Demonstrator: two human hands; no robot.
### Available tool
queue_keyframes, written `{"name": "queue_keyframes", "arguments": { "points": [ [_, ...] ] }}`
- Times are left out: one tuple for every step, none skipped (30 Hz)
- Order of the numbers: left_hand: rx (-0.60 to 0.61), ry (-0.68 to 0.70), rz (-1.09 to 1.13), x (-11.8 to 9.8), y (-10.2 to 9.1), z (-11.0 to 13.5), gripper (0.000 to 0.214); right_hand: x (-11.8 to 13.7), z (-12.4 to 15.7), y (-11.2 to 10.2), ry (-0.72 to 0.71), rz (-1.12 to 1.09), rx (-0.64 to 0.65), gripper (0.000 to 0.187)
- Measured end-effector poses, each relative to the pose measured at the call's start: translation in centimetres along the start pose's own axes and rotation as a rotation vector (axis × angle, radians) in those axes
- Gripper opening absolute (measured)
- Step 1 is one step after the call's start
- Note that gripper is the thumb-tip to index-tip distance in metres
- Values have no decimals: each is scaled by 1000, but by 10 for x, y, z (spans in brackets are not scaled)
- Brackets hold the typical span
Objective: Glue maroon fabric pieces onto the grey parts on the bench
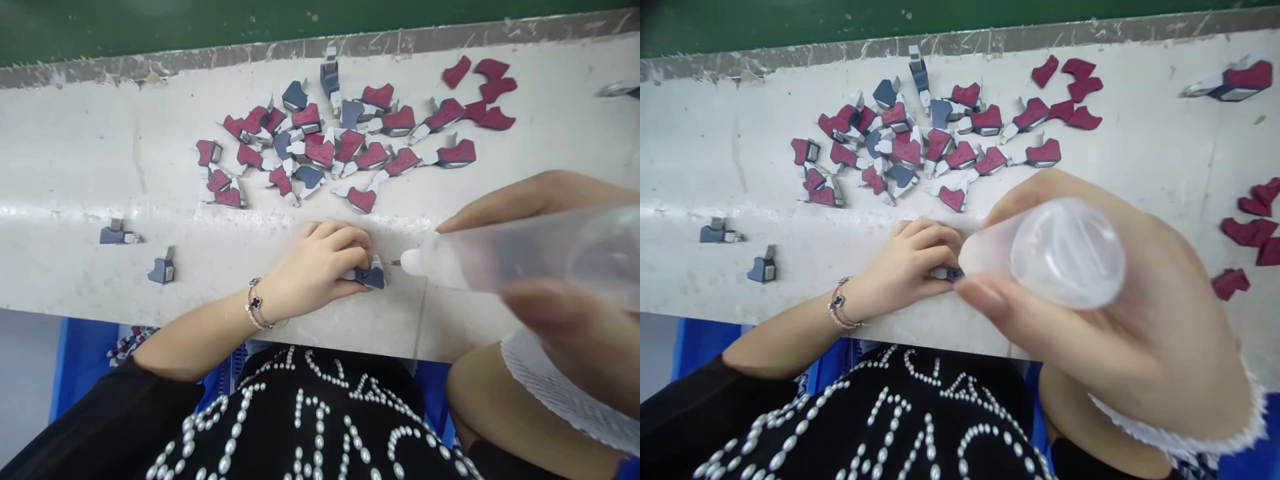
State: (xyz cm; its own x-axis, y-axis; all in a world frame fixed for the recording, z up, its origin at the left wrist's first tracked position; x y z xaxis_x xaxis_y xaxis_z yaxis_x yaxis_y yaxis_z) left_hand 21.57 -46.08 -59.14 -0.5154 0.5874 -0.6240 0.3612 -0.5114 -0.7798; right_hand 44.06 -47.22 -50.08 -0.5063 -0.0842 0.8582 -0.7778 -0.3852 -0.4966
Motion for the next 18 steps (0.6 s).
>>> {"name": "queue_keyframes", "arguments": {
  "points": [
    [-16, -2, -12, -2, -2, 0, 29, 4, -5, 0, -12, 22, -10, 27],
    [-39, -1, 2, -5, -5, 0, 36, 6, -7, 0, -22, 29, -8, 24],
    [-76, 3, 39, -9, -8, 1, 42, 7, -6, 1, -31, 25, -10, 20],
    [-119, 6, 94, -12, -12, 1, 46, 6, -4, 2, -46, 9, -15, 19],
    [-167, 18, 160, -16, -16, 1, 45, 3, 0, 3, -58, -8, -15, 18],
    [-219, 35, 230, -20, -20, 2, 39, 0, 4, 4, -63, -28, -16, 18],
    [-270, 62, 299, -24, -24, 2, 32, -4, 9, 5, -67, -54, -23, 19],
    [-321, 96, 367, -28, -27, 3, 25, -8, 14, 6, -66, -91, -31, 20],
    [-365, 127, 435, -32, -29, 4, 22, -12, 19, 7, -62, -138, -29, 21],
    [-400, 155, 504, -35, -31, 5, 23, -15, 23, 7, -56, -184, -21, 22],
    [-423, 170, 574, -38, -33, 7, 25, -18, 27, 8, -53, -221, -15, 22],
    [-434, 170, 644, -41, -33, 8, 28, -19, 31, 8, -56, -246, -15, 21],
    [-438, 167, 715, -45, -34, 10, 29, -19, 34, 8, -57, -256, -15, 21],
    [-438, 157, 782, -48, -34, 11, 29, -18, 37, 8, -61, -258, -17, 20],
    [-437, 142, 848, -52, -33, 12, 29, -17, 39, 8, -69, -256, -21, 19],
    [-442, 125, 917, -57, -32, 13, 29, -14, 42, 7, -84, -256, -23, 19],
    [-450, 108, 988, -61, -31, 14, 29, -11, 44, 7, -102, -258, -27, 19],
    [-465, 98, 1061, -66, -29, 15, 30, -7, 47, 6, -120, -259, -28, 19]
  ]
}}
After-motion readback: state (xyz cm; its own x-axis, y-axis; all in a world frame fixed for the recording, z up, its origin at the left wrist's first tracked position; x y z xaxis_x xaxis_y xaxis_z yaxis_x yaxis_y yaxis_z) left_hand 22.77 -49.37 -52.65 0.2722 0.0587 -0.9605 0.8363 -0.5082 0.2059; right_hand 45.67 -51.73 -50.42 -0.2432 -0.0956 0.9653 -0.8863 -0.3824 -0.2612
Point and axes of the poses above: each hand's wrist, its own z-axis away from the middle knuckle, its own y-axis out of the palm, x = y × z, the point moved 1 cm from there along -z, towards the middle knuckle, and after that the axes turned 7 degrees about x, right-handed, at the moved point
